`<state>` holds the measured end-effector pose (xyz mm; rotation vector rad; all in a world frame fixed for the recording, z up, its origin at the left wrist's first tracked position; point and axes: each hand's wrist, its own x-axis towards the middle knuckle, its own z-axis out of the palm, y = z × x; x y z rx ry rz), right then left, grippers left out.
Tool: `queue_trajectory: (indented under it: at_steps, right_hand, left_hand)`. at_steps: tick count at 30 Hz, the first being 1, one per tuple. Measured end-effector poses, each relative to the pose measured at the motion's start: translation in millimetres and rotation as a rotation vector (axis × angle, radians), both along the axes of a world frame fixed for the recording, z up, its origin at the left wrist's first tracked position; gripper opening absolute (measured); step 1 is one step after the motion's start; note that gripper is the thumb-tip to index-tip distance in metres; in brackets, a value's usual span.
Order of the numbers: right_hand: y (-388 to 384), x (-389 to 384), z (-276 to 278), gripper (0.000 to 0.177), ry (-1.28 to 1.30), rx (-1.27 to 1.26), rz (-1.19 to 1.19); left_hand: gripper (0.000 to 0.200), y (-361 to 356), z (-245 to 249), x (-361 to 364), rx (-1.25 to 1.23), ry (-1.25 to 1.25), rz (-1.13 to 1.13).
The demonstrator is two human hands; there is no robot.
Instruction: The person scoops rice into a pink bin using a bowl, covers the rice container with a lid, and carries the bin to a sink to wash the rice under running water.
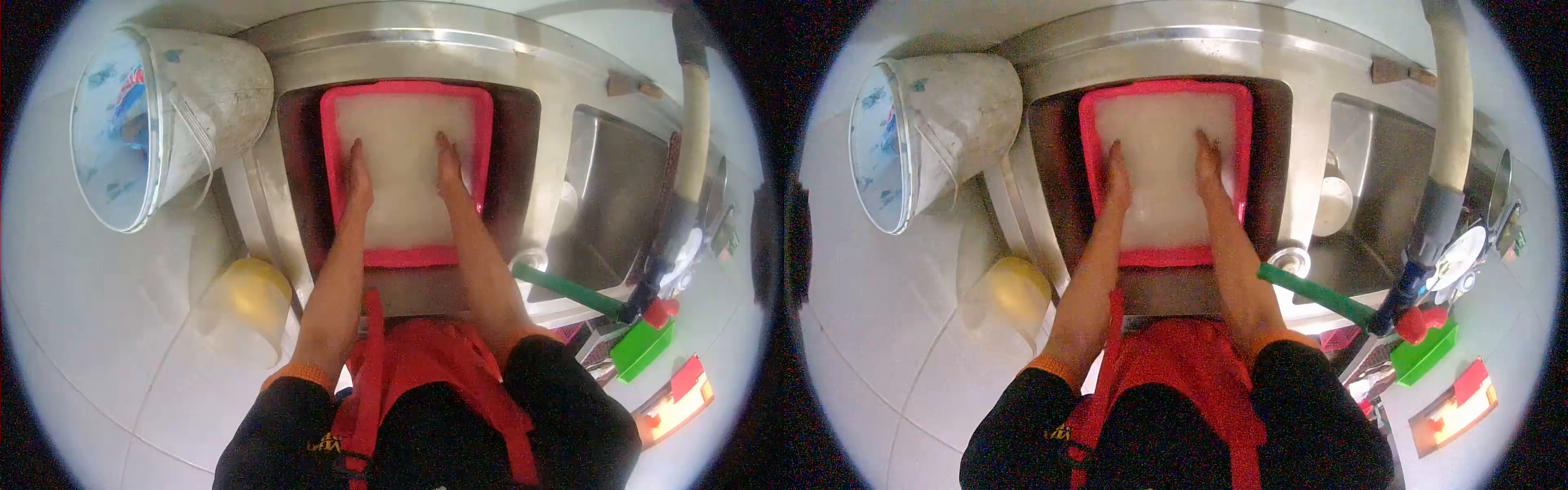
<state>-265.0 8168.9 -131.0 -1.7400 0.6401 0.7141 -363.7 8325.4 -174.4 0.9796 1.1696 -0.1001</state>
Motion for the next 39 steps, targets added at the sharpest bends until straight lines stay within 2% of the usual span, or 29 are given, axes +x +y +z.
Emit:
queue_trajectory:
  at_steps: [1,2,4,8,10,11,13,14,16,17,19,20,22,23,24,25,26,28,30,32,33,34,35,37,39]
  right_hand:
    - [4,1,4,0.068,0.134,0.213,-0.142]
    - [7,1,10,0.068,0.134,0.217,-0.142]
    - [10,-9,21,0.065,0.304,0.576,-0.065]
    - [15,-36,26,0.061,0.097,0.475,-0.140]
    - [14,-42,54,0.057,0.332,0.493,-0.296]
    - [16,-49,67,0.057,0.325,0.495,-0.293]
    - [20,-61,84,0.053,0.253,0.367,-0.035]
    - [17,-58,86,0.053,0.244,0.366,-0.031]
    - [13,-58,81,0.056,0.270,0.399,-0.191]
    - [10,-59,73,0.056,0.269,0.405,-0.193]
    - [3,-54,55,0.057,0.239,0.408,-0.029]
    - [7,-53,55,0.057,0.239,0.405,-0.029]
    - [16,-51,58,0.058,-0.152,0.213,0.110]
    - [17,-43,59,0.058,-0.147,0.211,0.110]
    - [18,-30,58,0.059,-0.277,0.073,0.192]
    - [18,-18,54,0.060,-0.407,-0.065,0.275]
    - [18,-8,46,0.060,-0.400,-0.067,0.275]
    - [18,14,27,0.061,-0.498,-0.356,0.284]
    - [18,27,3,0.061,-0.441,-0.371,0.220]
    - [29,30,5,0.062,-0.375,-0.386,0.154]
    - [54,38,28,0.061,-0.229,-0.343,-0.047]
    - [68,44,39,0.060,-0.087,-0.295,-0.247]
    - [60,46,18,0.060,-0.083,-0.296,-0.249]
    - [38,44,-49,0.060,-0.041,0.343,-0.247]
    - [44,31,-59,0.059,-0.029,0.437,-0.254]
  left_hand:
    - [0.077,1,-13,-3,-0.024,-0.161,0.014]
    - [0.077,-5,-4,1,-0.020,-0.161,0.014]
    - [0.077,-33,37,15,-0.092,-0.206,0.017]
    - [0.071,-78,72,6,-0.055,-0.164,-0.139]
    - [0.067,-101,64,-3,0.134,-0.220,-0.201]
    - [0.067,-97,77,0,0.135,-0.227,-0.201]
    - [0.066,-88,110,9,-0.027,-0.208,0.016]
    - [0.066,-92,108,6,-0.028,-0.219,0.019]
    - [0.068,-100,91,-9,-0.221,-0.418,-0.104]
    - [0.068,-99,87,-13,-0.216,-0.419,-0.108]
    - [0.071,-96,83,-16,-0.283,-0.351,-0.110]
    - [0.071,-94,83,-10,-0.286,-0.351,-0.109]
    - [0.079,-80,78,8,0.251,-0.087,-0.311]
    - [0.081,-67,82,18,0.310,-0.073,-0.265]
    - [0.082,-52,83,28,0.368,-0.057,-0.221]
    - [0.082,-37,50,35,0.439,-0.004,-0.221]
    - [0.082,-23,16,40,0.510,0.051,-0.222]
    - [0.079,9,15,61,0.550,0.017,-0.208]
    - [0.076,31,34,76,0.587,-0.010,-0.195]
    - [0.063,43,55,88,0.199,0.183,-0.304]
    - [0.063,44,39,86,0.193,0.189,-0.307]
    - [0.060,44,14,84,0.193,0.051,-0.241]
    - [0.057,45,1,82,0.195,-0.087,-0.175]
    - [0.057,43,8,85,0.152,-0.180,-0.134]
    - [0.058,30,31,85,0.119,-0.231,-0.132]
